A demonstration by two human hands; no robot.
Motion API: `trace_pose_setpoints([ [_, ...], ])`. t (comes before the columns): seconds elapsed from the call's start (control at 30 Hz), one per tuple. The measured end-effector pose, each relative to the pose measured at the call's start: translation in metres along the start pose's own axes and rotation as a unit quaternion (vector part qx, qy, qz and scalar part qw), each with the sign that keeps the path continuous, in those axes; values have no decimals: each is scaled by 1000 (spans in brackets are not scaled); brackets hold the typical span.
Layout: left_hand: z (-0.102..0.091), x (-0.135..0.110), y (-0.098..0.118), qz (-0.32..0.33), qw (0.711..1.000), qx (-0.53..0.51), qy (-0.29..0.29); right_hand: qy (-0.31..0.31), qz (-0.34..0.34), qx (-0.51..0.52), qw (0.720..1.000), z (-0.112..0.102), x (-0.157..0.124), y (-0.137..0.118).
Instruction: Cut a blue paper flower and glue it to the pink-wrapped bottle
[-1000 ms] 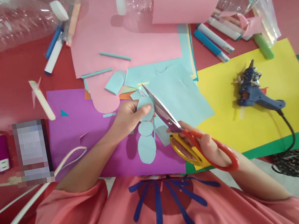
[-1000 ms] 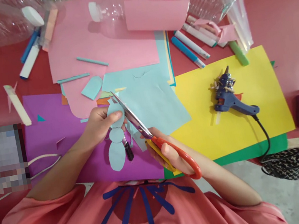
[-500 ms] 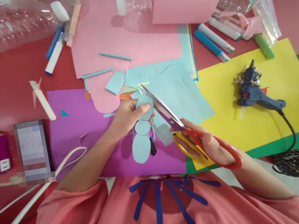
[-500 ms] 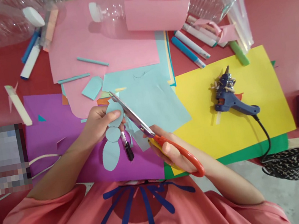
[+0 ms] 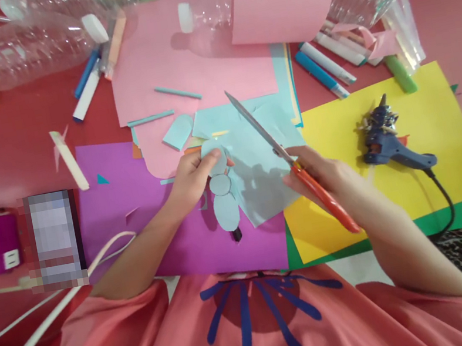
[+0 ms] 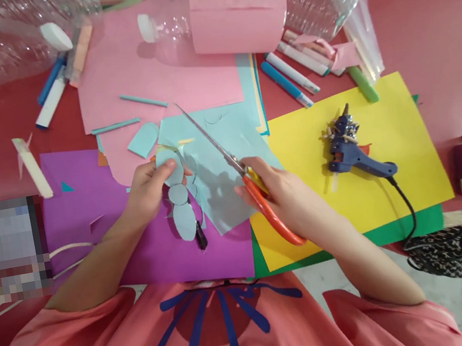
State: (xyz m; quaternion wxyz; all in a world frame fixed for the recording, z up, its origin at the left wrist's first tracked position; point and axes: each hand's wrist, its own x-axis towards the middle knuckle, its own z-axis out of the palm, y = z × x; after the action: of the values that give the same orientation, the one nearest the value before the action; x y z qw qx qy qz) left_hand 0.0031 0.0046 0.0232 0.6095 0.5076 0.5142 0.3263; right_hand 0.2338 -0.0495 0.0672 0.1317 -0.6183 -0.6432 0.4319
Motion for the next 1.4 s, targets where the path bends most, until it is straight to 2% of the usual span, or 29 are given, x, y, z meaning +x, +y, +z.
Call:
trace_pose_setpoints([
  [0.1, -2, 2, -4, 17, 999, 27, 27, 82, -23, -163, 983, 0, 21, 0],
  [0.17, -4, 4, -7, 27, 998, 45, 44, 107, -23, -236, 966, 2, 37, 1],
  [0.33, -6, 8, -10, 76, 992, 79, 68, 137, -40, -282, 949, 5, 74, 3],
  [0.43, -7, 10, -11, 105, 988, 90, 74, 137, -70, -262, 953, 5, 92, 11],
  [0.53, -6, 10, -13, 101, 989, 80, 69, 164, -120, -240, 949, 4, 97, 22],
  [0.63, -5, 10, -13, 83, 992, 66, 63, 200, -175, -191, 945, 5, 85, 26],
  [0.73, -4, 9, -11, 65, 995, 48, 56, 179, -206, -85, 958, 13, 64, 20],
  [0.83, -3, 8, -10, 59, 996, 31, 57, 89, -208, 66, 972, 32, 47, 10],
  [0.93, -1, 8, -14, 67, 996, 27, 58, 8, -186, 179, 966, 53, 41, 4],
  [1.03, 1, 7, -21, 116, 991, 40, 60, -2, -150, 262, 953, 66, 43, 5],
  [1.13, 4, 4, -28, 203, 974, 85, 50, 29, -113, 331, 937, 71, 48, 10],
  [1.2, 5, 2, -32, 238, 963, 128, 18, 42, -100, 351, 930, 74, 50, 12],
  [1.27, 6, 1, -35, 245, 956, 161, -9, 45, -101, 343, 933, 75, 51, 13],
  [1.4, 4, 2, -36, 201, 968, 149, 13, 24, -125, 238, 963, 62, 38, 10],
])
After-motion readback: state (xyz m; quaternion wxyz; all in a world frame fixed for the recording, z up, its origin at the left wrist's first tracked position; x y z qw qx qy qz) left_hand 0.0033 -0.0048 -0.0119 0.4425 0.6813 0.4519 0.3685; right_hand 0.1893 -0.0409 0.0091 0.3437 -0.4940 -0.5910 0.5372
